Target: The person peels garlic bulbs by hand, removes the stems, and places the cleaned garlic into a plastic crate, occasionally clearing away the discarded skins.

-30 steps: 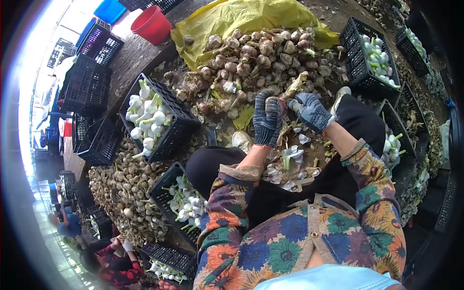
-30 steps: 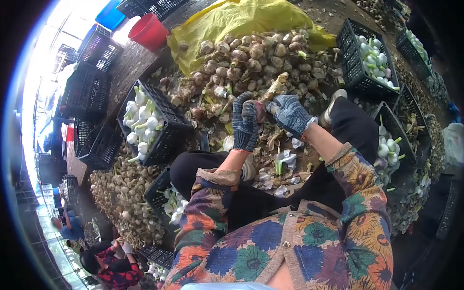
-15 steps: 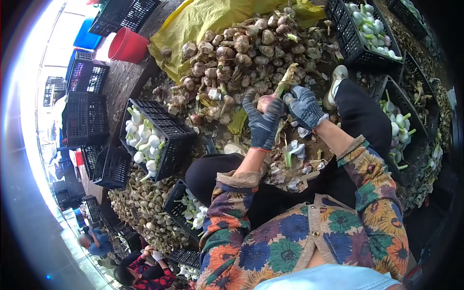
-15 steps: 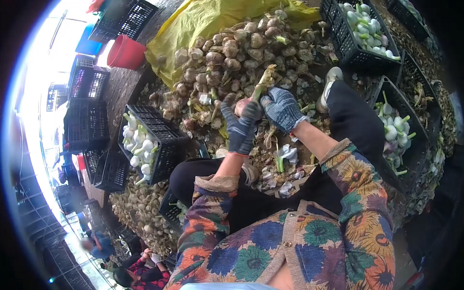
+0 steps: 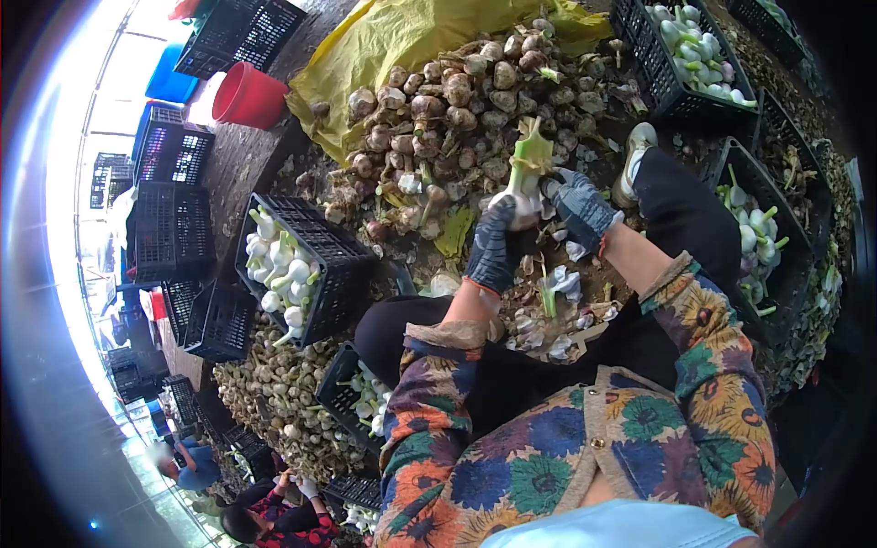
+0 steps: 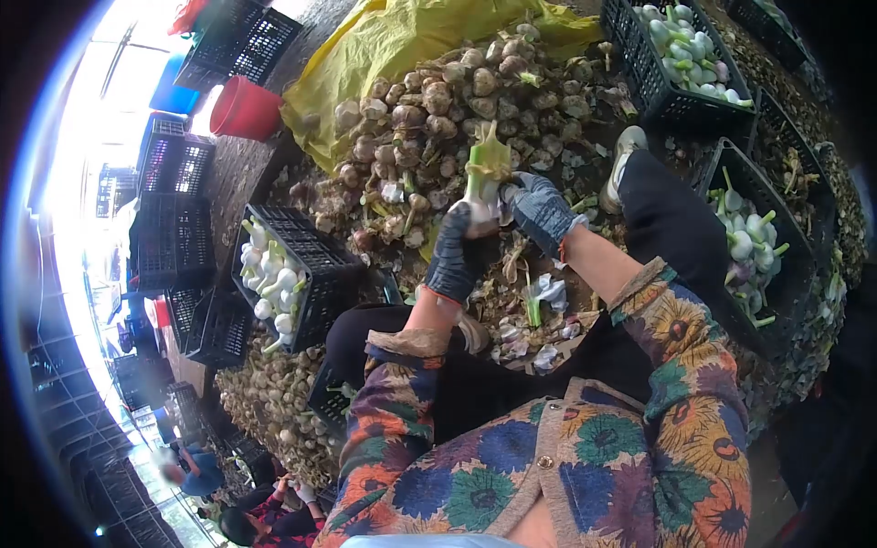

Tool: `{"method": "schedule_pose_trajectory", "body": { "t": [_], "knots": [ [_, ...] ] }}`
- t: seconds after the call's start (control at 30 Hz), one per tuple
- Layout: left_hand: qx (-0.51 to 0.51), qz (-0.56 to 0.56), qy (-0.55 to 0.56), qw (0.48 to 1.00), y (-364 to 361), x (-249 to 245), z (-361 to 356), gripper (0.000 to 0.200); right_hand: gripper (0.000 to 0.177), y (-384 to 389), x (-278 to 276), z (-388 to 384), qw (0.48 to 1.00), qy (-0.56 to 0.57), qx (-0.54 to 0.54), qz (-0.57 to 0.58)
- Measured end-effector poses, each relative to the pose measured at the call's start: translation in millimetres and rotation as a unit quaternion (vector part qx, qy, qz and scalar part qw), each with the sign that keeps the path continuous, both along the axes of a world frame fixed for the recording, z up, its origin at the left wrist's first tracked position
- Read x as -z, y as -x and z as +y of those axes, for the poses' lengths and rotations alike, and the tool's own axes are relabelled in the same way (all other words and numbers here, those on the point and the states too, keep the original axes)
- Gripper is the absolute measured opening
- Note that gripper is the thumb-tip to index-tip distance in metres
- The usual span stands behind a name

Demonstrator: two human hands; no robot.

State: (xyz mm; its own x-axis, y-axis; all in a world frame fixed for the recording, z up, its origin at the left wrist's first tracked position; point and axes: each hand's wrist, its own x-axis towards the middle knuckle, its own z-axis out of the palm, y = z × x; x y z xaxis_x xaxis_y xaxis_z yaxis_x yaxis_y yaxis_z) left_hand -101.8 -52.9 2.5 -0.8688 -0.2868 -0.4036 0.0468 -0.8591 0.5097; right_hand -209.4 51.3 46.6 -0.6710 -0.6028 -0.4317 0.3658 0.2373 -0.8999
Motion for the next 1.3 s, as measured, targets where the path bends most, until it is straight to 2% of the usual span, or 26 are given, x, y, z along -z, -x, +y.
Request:
{"method": "schedule_pose_trajectory", "body": {
  "t": [0.03, 0.13, 0.17, 0.27, 0.4, 0.47, 0.53, 0.6, 0.67, 0.7, 0.8, 0.9, 1.0, 1.07, 1.1, 1.2, 1.23, 1.27, 1.3],
  "knots": [
    [-0.002, 0.025, -0.096, 0.995, -2, -9, -1, 0.043, 0.025, 0, -1, -1, 0.998, 0.010, 0.013, -0.061],
    [0.056, -0.049, -0.130, 0.989, -5, -12, -10, 0.042, 0.024, 4, 13, -2, 0.984, -0.064, -0.087, 0.141],
    [0.038, -0.071, -0.147, 0.986, -4, 0, -10, 0.045, 0.024, 5, 21, -2, 0.978, -0.067, -0.100, 0.172],
    [0.003, -0.168, 0.109, 0.980, -2, -4, -8, 0.045, 0.026, 4, 39, 0, 0.963, -0.073, -0.125, 0.229],
    [-0.054, -0.160, 0.375, 0.912, -4, 23, -9, 0.030, 0.028, 2, 42, -1, 0.963, -0.111, -0.112, 0.217],
    [-0.029, -0.163, 0.368, 0.915, -3, 19, -6, 0.029, 0.026, -1, 41, 0, 0.955, -0.108, -0.113, 0.250],
    [0.028, -0.194, 0.342, 0.919, -1, -11, -2, 0.031, 0.024, -7, 35, 1, 0.936, -0.067, -0.131, 0.321],
    [-0.013, -0.197, 0.300, 0.933, -1, 6, -6, 0.030, 0.021, -11, 21, 2, 0.995, 0.012, -0.054, 0.082],
    [-0.056, -0.194, 0.244, 0.948, 3, 13, -7, 0.028, 0.018, -10, 7, 1, 0.982, 0.090, 0.029, -0.162],
    [-0.055, -0.174, 0.214, 0.960, 4, 12, -8, 0.030, 0.016, -7, 6, 1, 0.980, 0.102, 0.033, -0.168],
    [-0.045, -0.212, 0.184, 0.959, 6, 12, -13, 0.031, 0.015, -9, -6, 5, 0.962, 0.101, 0.111, -0.230],
    [-0.074, -0.154, 0.054, 0.984, 9, 14, -16, 0.031, 0.019, 7, 22, 14, 0.934, 0.137, 0.130, -0.303],
    [-0.092, -0.193, 0.139, 0.967, 7, 8, -17, 0.032, 0.020, 19, 38, 22, 0.967, 0.115, 0.069, -0.218],
    [-0.107, -0.186, 0.141, 0.966, 7, 17, -23, 0.034, 0.020, 23, 67, 30, 0.878, 0.283, 0.189, -0.337],
    [-0.121, -0.188, 0.128, 0.966, 7, 19, -26, 0.034, 0.019, 20, 46, 32, 0.959, 0.166, 0.129, -0.193],
    [-0.134, -0.181, 0.110, 0.968, 4, 16, -29, 0.035, 0.016, 10, -2, 25, 0.941, 0.126, 0.192, -0.249],
    [-0.130, -0.179, 0.110, 0.969, 5, 16, -29, 0.034, 0.016, 8, -5, 27, 0.939, 0.145, 0.201, -0.240],
    [-0.125, -0.177, 0.110, 0.970, 5, 16, -31, 0.034, 0.016, 13, 4, 31, 0.903, 0.230, 0.215, -0.293],
    [-0.173, -0.186, 0.052, 0.966, 8, 15, -33, 0.036, 0.017, 22, 23, 38, 0.857, 0.312, 0.227, -0.342]
  ]
}}
